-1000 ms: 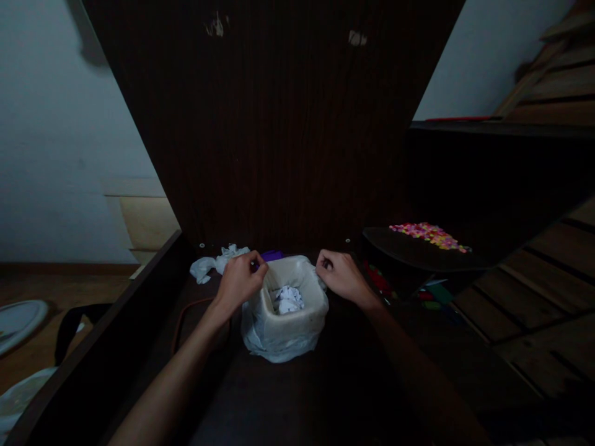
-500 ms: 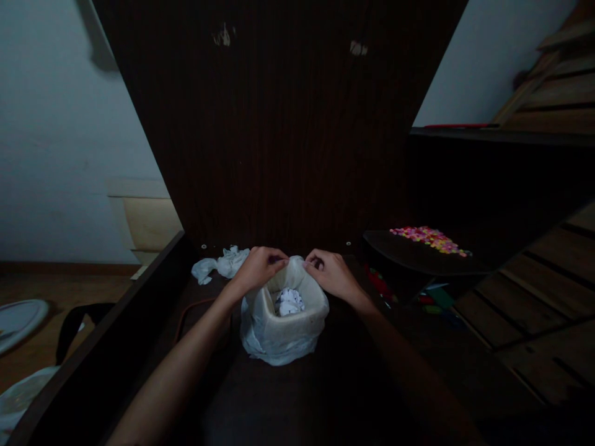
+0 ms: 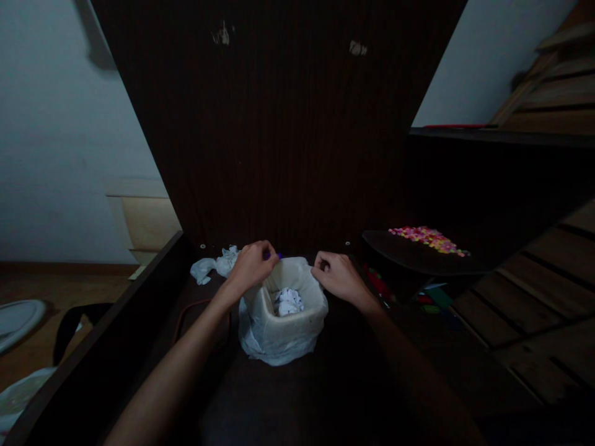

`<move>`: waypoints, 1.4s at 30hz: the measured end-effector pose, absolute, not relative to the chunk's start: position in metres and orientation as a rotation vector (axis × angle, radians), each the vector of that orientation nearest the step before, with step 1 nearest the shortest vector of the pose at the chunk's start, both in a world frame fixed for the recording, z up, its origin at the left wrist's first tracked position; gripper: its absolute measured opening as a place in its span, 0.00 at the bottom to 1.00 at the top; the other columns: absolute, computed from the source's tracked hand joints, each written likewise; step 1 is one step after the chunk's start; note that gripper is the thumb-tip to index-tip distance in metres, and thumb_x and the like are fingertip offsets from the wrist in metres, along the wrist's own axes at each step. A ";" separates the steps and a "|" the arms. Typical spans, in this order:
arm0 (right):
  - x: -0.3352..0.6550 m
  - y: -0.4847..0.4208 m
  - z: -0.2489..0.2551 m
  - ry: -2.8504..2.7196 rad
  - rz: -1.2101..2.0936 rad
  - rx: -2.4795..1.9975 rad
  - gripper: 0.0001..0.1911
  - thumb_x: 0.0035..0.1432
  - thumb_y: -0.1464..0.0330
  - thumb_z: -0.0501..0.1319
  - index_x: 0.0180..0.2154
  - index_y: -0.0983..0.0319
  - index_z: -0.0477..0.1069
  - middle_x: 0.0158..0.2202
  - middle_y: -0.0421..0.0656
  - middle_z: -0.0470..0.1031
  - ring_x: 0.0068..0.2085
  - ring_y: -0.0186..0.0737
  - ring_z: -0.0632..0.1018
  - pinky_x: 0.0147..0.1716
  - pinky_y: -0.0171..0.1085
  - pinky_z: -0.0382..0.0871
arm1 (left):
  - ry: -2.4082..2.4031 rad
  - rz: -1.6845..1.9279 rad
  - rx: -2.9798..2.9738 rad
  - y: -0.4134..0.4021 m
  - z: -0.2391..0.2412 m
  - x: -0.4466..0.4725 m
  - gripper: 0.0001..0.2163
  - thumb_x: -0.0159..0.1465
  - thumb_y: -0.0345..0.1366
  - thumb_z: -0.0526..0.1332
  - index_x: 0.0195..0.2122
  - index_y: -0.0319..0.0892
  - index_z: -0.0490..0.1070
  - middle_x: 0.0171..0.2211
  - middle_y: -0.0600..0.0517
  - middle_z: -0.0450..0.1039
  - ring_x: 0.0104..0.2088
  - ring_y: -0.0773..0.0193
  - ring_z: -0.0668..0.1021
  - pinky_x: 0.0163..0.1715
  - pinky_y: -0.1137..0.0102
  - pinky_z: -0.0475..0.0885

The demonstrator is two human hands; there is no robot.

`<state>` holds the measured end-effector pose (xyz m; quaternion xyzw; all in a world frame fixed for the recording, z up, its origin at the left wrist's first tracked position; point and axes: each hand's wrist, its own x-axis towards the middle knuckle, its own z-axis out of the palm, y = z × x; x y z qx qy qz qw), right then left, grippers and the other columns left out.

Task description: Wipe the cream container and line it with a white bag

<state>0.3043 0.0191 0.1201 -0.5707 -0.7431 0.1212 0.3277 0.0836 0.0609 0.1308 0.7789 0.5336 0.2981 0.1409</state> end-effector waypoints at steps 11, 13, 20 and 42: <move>0.297 0.025 0.114 -1.958 0.307 -1.474 0.06 0.56 0.72 0.59 0.27 0.61 0.70 0.27 0.41 0.75 0.28 0.36 0.73 0.28 0.33 0.58 | 1.112 0.694 2.385 0.072 0.129 0.095 0.09 0.65 0.34 0.60 0.39 0.39 0.80 0.35 0.49 0.82 0.36 0.61 0.81 0.37 0.72 0.70; 0.299 0.022 0.113 -1.954 0.311 -1.496 0.06 0.55 0.72 0.59 0.26 0.60 0.69 0.26 0.40 0.74 0.28 0.36 0.73 0.27 0.33 0.57 | 1.159 0.669 2.368 0.075 0.128 0.094 0.09 0.65 0.32 0.59 0.38 0.39 0.80 0.34 0.50 0.82 0.35 0.61 0.81 0.34 0.73 0.69; 0.305 0.015 0.111 -1.965 0.367 -1.492 0.09 0.59 0.69 0.58 0.26 0.60 0.68 0.23 0.39 0.72 0.27 0.36 0.73 0.27 0.33 0.57 | 1.242 0.520 2.331 0.082 0.120 0.090 0.21 0.70 0.43 0.52 0.26 0.40 0.77 0.24 0.48 0.79 0.27 0.57 0.80 0.28 0.70 0.68; 0.305 -0.073 0.083 -2.215 -0.322 -1.213 0.12 0.67 0.69 0.56 0.47 0.58 0.76 0.40 0.49 0.79 0.38 0.43 0.79 0.31 0.38 0.73 | 1.251 1.284 2.611 -0.065 0.056 0.060 0.23 0.71 0.39 0.58 0.66 0.44 0.61 0.64 0.40 0.66 0.64 0.49 0.70 0.58 0.50 0.74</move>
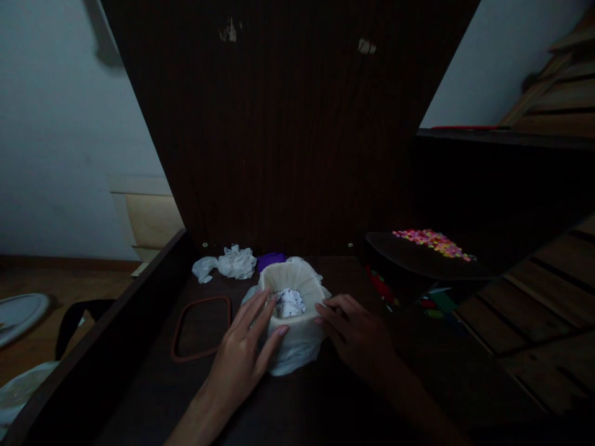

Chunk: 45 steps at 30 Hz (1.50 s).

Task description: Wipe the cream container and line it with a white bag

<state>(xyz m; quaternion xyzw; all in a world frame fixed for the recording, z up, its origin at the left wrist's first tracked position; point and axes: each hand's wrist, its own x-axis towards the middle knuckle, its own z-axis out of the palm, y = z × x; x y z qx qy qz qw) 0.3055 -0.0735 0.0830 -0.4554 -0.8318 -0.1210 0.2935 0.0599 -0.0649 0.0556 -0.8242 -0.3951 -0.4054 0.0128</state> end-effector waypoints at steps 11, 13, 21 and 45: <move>0.305 -0.033 0.125 -1.924 0.134 -1.088 0.10 0.65 0.70 0.58 0.42 0.61 0.79 0.38 0.46 0.80 0.35 0.39 0.77 0.31 0.37 0.71 | -0.868 -1.078 -2.635 -0.067 0.086 0.099 0.16 0.71 0.34 0.57 0.59 0.39 0.68 0.52 0.43 0.77 0.53 0.49 0.76 0.51 0.54 0.75; 0.307 -0.008 0.125 -1.923 0.246 -1.149 0.11 0.64 0.69 0.59 0.44 0.62 0.79 0.41 0.47 0.79 0.33 0.37 0.77 0.29 0.36 0.69 | -0.824 -0.969 -2.651 -0.061 0.087 0.109 0.16 0.72 0.34 0.56 0.59 0.40 0.67 0.51 0.43 0.78 0.48 0.51 0.77 0.46 0.55 0.75; 0.305 0.041 0.094 -1.946 0.644 -1.097 0.12 0.64 0.66 0.58 0.40 0.62 0.80 0.41 0.48 0.82 0.43 0.43 0.80 0.44 0.40 0.72 | -0.813 -1.094 -2.740 -0.051 0.083 0.115 0.11 0.70 0.29 0.53 0.49 0.38 0.72 0.37 0.46 0.76 0.39 0.56 0.76 0.43 0.61 0.76; 0.301 0.057 0.082 -1.657 1.007 -0.923 0.25 0.66 0.51 0.50 0.50 0.58 0.76 0.56 0.47 0.76 0.56 0.45 0.76 0.57 0.45 0.67 | -1.176 -1.405 -2.406 -0.070 0.064 0.054 0.14 0.68 0.30 0.57 0.55 0.44 0.69 0.55 0.42 0.72 0.57 0.51 0.73 0.58 0.52 0.69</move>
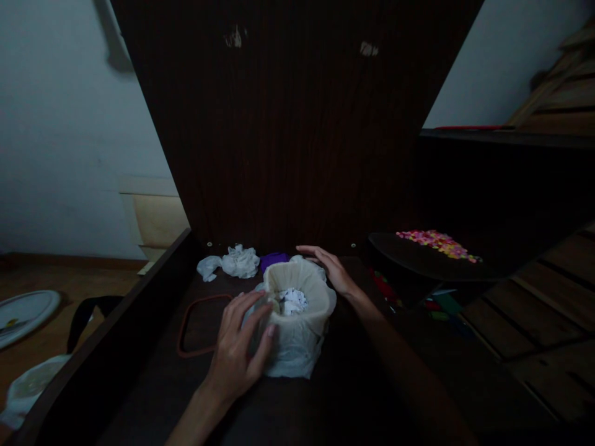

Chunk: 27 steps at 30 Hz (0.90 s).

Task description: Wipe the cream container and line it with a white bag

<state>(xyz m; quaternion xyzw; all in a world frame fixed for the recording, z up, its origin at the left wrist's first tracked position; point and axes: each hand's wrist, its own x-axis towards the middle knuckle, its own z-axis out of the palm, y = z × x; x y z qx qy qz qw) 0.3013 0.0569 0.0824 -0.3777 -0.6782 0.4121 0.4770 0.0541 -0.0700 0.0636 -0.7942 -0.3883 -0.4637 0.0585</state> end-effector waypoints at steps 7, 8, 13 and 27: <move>0.295 0.054 0.052 -1.704 1.209 -1.037 0.40 0.65 0.40 0.37 0.50 0.57 0.76 0.43 0.47 0.82 0.52 0.47 0.79 0.51 0.45 0.73 | -1.472 -0.885 -2.439 -0.066 0.026 -0.036 0.14 0.68 0.40 0.58 0.52 0.46 0.74 0.53 0.45 0.76 0.53 0.48 0.76 0.51 0.52 0.74; 0.296 0.054 0.050 -1.708 1.180 -1.071 0.41 0.65 0.40 0.37 0.51 0.58 0.76 0.44 0.48 0.82 0.53 0.47 0.78 0.52 0.46 0.72 | -1.480 -0.826 -2.454 -0.068 0.019 -0.048 0.13 0.68 0.42 0.58 0.50 0.46 0.75 0.53 0.45 0.76 0.52 0.48 0.76 0.50 0.53 0.74; 0.310 0.041 0.070 -1.704 0.967 -0.956 0.36 0.67 0.42 0.40 0.59 0.57 0.70 0.61 0.49 0.71 0.62 0.47 0.71 0.63 0.49 0.62 | -1.568 -0.663 -2.508 -0.076 -0.013 -0.090 0.12 0.69 0.42 0.56 0.49 0.52 0.77 0.53 0.48 0.77 0.51 0.50 0.78 0.48 0.56 0.75; 0.329 -0.013 0.100 -2.414 0.644 -1.103 0.54 0.50 0.46 0.69 0.71 0.56 0.49 0.75 0.50 0.38 0.74 0.56 0.41 0.70 0.58 0.44 | -1.640 -0.642 -2.597 -0.066 -0.003 -0.085 0.11 0.69 0.34 0.51 0.38 0.45 0.74 0.35 0.47 0.77 0.35 0.55 0.81 0.36 0.64 0.76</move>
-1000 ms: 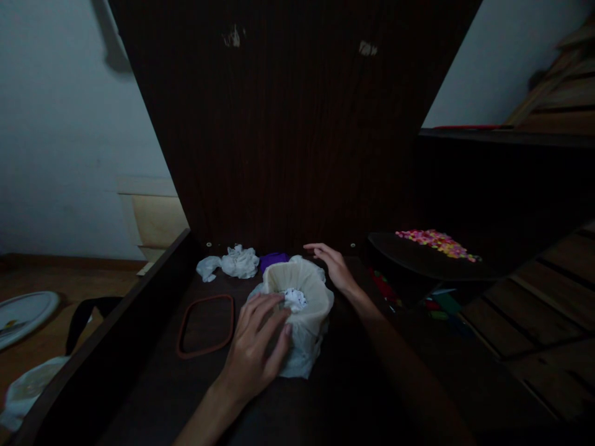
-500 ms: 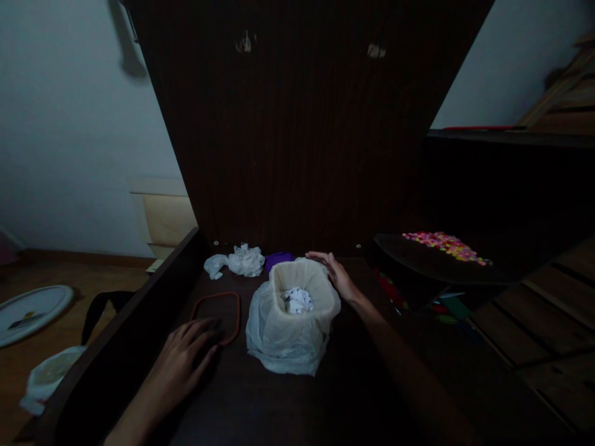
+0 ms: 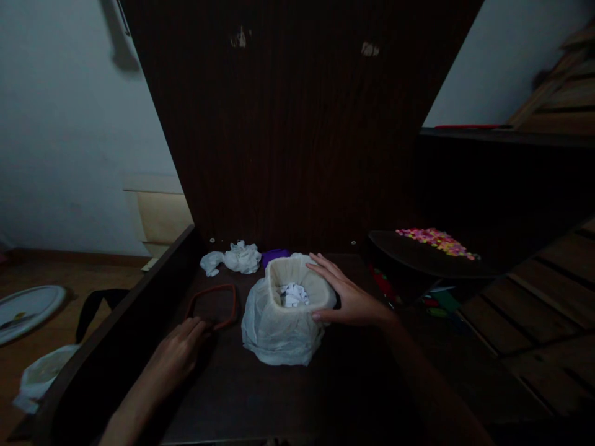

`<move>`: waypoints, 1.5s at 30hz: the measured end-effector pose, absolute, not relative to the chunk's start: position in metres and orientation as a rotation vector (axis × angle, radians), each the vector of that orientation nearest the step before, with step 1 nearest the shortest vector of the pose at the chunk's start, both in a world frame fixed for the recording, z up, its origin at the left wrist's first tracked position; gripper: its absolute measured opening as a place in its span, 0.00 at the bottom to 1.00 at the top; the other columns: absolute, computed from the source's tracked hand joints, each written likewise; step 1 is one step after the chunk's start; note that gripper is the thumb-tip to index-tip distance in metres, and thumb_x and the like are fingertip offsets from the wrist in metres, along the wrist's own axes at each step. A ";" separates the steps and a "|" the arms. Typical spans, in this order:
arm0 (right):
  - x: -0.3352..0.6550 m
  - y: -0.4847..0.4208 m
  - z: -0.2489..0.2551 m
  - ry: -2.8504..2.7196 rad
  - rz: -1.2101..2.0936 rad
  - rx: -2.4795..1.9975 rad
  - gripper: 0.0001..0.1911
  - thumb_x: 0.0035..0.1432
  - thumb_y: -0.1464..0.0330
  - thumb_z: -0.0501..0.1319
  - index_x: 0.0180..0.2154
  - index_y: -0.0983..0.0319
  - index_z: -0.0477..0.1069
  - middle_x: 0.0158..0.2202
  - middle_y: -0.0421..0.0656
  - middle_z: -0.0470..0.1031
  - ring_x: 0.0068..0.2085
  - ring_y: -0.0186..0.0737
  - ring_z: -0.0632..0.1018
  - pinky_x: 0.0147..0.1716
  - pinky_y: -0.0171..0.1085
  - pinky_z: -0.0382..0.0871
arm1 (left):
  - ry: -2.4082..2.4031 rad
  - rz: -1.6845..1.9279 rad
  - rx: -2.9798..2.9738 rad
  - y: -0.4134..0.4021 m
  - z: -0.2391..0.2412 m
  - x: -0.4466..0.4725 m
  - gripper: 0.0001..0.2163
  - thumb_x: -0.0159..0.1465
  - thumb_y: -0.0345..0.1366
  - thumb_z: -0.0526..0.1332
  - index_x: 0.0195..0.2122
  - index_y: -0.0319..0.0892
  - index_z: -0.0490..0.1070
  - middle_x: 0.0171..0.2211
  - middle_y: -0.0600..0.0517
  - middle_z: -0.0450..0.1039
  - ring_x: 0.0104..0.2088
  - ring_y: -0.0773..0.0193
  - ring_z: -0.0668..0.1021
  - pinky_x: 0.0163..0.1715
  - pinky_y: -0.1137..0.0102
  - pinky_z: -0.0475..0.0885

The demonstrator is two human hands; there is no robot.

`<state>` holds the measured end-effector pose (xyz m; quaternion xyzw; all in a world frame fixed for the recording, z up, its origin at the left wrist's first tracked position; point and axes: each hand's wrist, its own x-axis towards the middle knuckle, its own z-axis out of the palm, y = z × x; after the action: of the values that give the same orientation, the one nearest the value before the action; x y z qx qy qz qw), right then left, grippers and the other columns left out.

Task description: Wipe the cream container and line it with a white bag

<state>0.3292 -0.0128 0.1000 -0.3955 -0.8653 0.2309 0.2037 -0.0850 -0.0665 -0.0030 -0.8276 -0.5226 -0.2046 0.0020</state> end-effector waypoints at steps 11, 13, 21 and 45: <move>0.362 -0.023 0.102 -2.277 0.624 -0.990 0.43 0.60 0.59 0.66 0.70 0.53 0.49 0.73 0.50 0.46 0.72 0.55 0.52 0.68 0.59 0.50 | -1.190 -1.156 -2.568 -0.066 0.115 -0.004 0.07 0.72 0.35 0.55 0.48 0.42 0.69 0.39 0.49 0.74 0.39 0.61 0.79 0.40 0.69 0.74; 0.361 -0.025 0.111 -2.239 0.635 -0.902 0.41 0.60 0.59 0.66 0.69 0.52 0.51 0.73 0.48 0.46 0.72 0.54 0.52 0.68 0.58 0.50 | -1.072 -1.155 -2.648 -0.065 0.123 0.023 0.08 0.72 0.32 0.55 0.50 0.41 0.68 0.40 0.48 0.75 0.40 0.61 0.78 0.41 0.69 0.74; 0.339 -0.014 0.121 -2.213 0.597 -0.842 0.36 0.62 0.55 0.64 0.67 0.54 0.57 0.71 0.50 0.53 0.70 0.53 0.58 0.68 0.56 0.54 | -0.976 -0.809 -2.951 -0.050 0.118 0.087 0.09 0.73 0.30 0.52 0.45 0.39 0.71 0.39 0.46 0.73 0.40 0.56 0.76 0.42 0.62 0.75; 0.335 0.009 0.102 -2.359 0.730 -0.921 0.51 0.55 0.48 0.67 0.71 0.57 0.48 0.72 0.53 0.47 0.72 0.54 0.53 0.69 0.56 0.49 | -1.280 -1.053 -3.002 -0.009 0.096 0.062 0.35 0.67 0.52 0.60 0.69 0.40 0.53 0.70 0.35 0.53 0.70 0.43 0.58 0.66 0.41 0.57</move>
<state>0.3349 0.0086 0.1025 -0.3383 -0.8666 0.2682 0.2504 0.0622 -0.0092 0.0956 -0.8664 -0.3694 -0.3038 -0.1433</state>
